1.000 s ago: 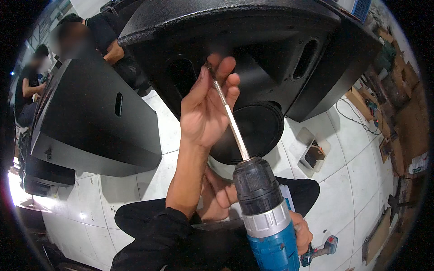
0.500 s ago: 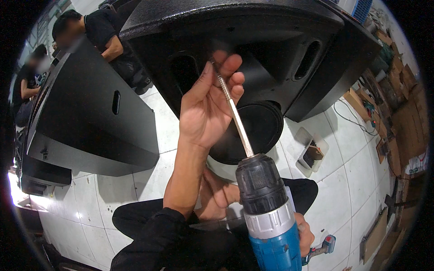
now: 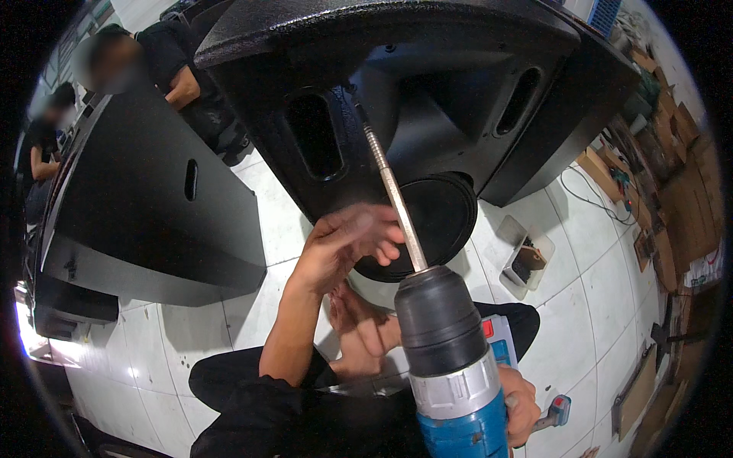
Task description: The person installs a speaker into a large black speaker enclosure. They position the speaker, then use a cordless drill to secure it with multiple screws. The person works on the floor in a workshop environment.
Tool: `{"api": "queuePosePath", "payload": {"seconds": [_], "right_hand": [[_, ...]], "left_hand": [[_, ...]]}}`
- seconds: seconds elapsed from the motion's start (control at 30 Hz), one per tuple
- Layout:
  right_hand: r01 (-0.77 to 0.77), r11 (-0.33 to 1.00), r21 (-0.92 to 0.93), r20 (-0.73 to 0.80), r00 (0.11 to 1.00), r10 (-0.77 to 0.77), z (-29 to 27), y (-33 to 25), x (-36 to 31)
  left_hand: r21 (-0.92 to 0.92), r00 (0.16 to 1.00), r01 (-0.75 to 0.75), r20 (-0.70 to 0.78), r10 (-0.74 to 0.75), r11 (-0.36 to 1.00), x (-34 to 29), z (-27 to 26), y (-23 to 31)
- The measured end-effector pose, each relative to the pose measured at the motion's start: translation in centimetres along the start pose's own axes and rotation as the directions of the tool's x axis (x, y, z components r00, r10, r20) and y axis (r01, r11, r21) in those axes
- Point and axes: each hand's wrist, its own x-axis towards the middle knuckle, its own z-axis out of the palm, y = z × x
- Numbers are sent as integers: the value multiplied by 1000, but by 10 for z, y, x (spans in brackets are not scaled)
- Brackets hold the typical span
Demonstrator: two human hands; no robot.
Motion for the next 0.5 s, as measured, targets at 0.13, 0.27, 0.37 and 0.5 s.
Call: {"api": "queuePosePath", "payload": {"seconds": [0.13,0.27,0.37,0.5], "right_hand": [[55,996,-73,45,998,-51,-10,3,7],[79,995,-60,86,994,-74,-7,5,9],[97,993,-64,110,990,-89,-7,5,10],[129,986,-110,138,984,-113,-14,2,16]], "left_hand": [[-23,994,84,-67,-85,996,-5,-10,-11],[14,981,122,-156,-119,992,-13,-26,-11],[1,972,128,-198,-126,992,-19,-31,-12],[76,938,111,-337,-79,991,-20,-43,-22]]}}
